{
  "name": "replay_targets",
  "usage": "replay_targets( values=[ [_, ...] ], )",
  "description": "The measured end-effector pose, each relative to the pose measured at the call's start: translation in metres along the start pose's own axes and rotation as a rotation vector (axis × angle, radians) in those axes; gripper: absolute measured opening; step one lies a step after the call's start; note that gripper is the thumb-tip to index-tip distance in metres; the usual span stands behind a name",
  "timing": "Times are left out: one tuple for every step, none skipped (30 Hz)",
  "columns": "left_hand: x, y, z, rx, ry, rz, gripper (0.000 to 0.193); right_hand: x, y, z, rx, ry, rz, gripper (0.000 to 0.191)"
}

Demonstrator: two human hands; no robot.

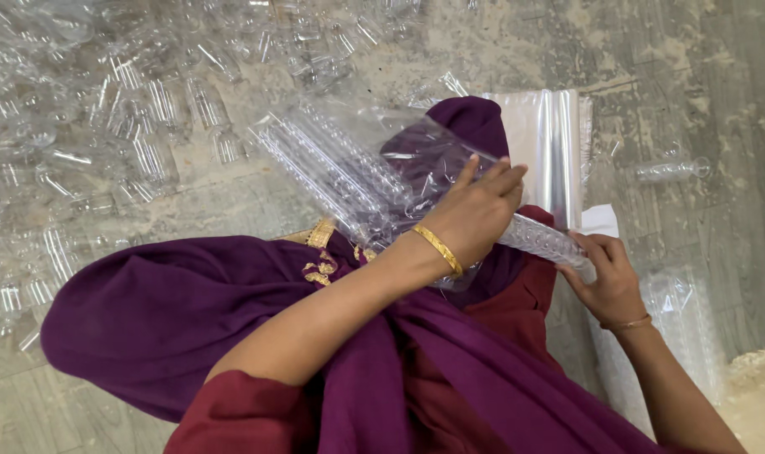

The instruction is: The person sits on the floor among a large spread of clear plastic tubes and gathers them into a clear plastic bag on their lap. They then wrap a bundle of tubes with clear plastic film and set the wrapped bundle aside on the floor.

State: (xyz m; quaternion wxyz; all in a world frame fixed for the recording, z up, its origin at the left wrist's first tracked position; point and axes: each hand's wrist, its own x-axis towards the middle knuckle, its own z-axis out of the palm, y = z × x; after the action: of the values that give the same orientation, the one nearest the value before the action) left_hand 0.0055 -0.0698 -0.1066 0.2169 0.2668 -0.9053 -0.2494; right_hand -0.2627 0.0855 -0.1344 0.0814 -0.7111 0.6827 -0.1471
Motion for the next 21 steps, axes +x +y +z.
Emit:
replay_targets(
  values=[
    [0.001, 0.0, 0.001, -0.041, -0.024, 0.009, 0.046, 0.001, -0.003, -0.002, -0.012, 0.005, 0.006, 0.061],
    [0.002, 0.003, 0.006, -0.008, 0.013, 0.015, 0.046, 0.0, -0.007, -0.003, -0.024, 0.007, 0.014, 0.061],
    [0.002, 0.008, 0.011, 0.027, 0.05, 0.019, 0.046, 0.0, -0.011, -0.003, -0.034, 0.045, 0.005, 0.06],
    [0.001, 0.015, 0.018, 0.061, 0.087, 0.021, 0.046, -0.002, -0.015, -0.002, -0.041, 0.08, -0.004, 0.058],
    [0.0, 0.022, 0.026, 0.016, 0.081, 0.01, 0.049, -0.003, -0.019, 0.0, -0.048, 0.116, -0.013, 0.056],
    [-0.001, 0.028, 0.033, -0.029, 0.076, 0.001, 0.052, -0.002, -0.024, 0.004, -0.038, 0.151, -0.044, 0.054],
    [-0.002, 0.034, 0.04, -0.073, 0.07, -0.004, 0.055, -0.001, -0.029, 0.009, -0.029, 0.187, -0.074, 0.051],
    [-0.001, 0.04, 0.046, -0.104, 0.107, -0.01, 0.055, 0.002, -0.032, 0.014, -0.021, 0.221, -0.105, 0.048],
    [-0.001, 0.046, 0.051, -0.135, 0.142, -0.019, 0.055, 0.007, -0.037, 0.02, 0.047, 0.212, -0.106, 0.044],
    [0.001, 0.052, 0.053, -0.163, 0.178, -0.029, 0.056, 0.015, -0.04, 0.028, 0.116, 0.203, -0.11, 0.04],
    [0.004, 0.058, 0.053, -0.16, 0.208, -0.042, 0.057, 0.026, -0.044, 0.036, 0.187, 0.191, -0.116, 0.036],
    [0.006, 0.065, 0.051, -0.154, 0.235, -0.056, 0.058, 0.037, -0.049, 0.045, 0.444, 0.113, -0.051, 0.04],
    [0.009, 0.07, 0.047, -0.147, 0.266, -0.067, 0.059, 0.051, -0.054, 0.054, 0.698, 0.034, 0.012, 0.045],
    [0.009, 0.074, 0.041, -0.163, 0.248, -0.054, 0.061, 0.065, -0.06, 0.063, 0.95, -0.047, 0.077, 0.049],
    [0.009, 0.077, 0.036, -0.18, 0.23, -0.042, 0.063, 0.079, -0.066, 0.069, 0.905, -0.053, -0.007, 0.048],
    [0.008, 0.079, 0.03, -0.199, 0.212, -0.034, 0.066, 0.093, -0.072, 0.072, 0.858, -0.063, -0.089, 0.047],
    [0.007, 0.082, 0.027, -0.209, 0.216, -0.039, 0.063, 0.105, -0.079, 0.074, 0.813, -0.07, -0.169, 0.046],
    [0.005, 0.082, 0.028, -0.217, 0.221, -0.041, 0.061, 0.116, -0.087, 0.075, 0.767, -0.073, -0.248, 0.045],
    [0.003, 0.083, 0.032, -0.227, 0.228, -0.043, 0.058, 0.125, -0.095, 0.074, 0.717, -0.075, -0.328, 0.044],
    [0.001, 0.083, 0.04, -0.226, 0.222, -0.052, 0.058, 0.132, -0.103, 0.072, 0.665, -0.076, -0.409, 0.043],
    [-0.001, 0.081, 0.051, -0.226, 0.216, -0.06, 0.059, 0.136, -0.111, 0.07, 0.604, -0.063, -0.385, 0.042]
  ],
)
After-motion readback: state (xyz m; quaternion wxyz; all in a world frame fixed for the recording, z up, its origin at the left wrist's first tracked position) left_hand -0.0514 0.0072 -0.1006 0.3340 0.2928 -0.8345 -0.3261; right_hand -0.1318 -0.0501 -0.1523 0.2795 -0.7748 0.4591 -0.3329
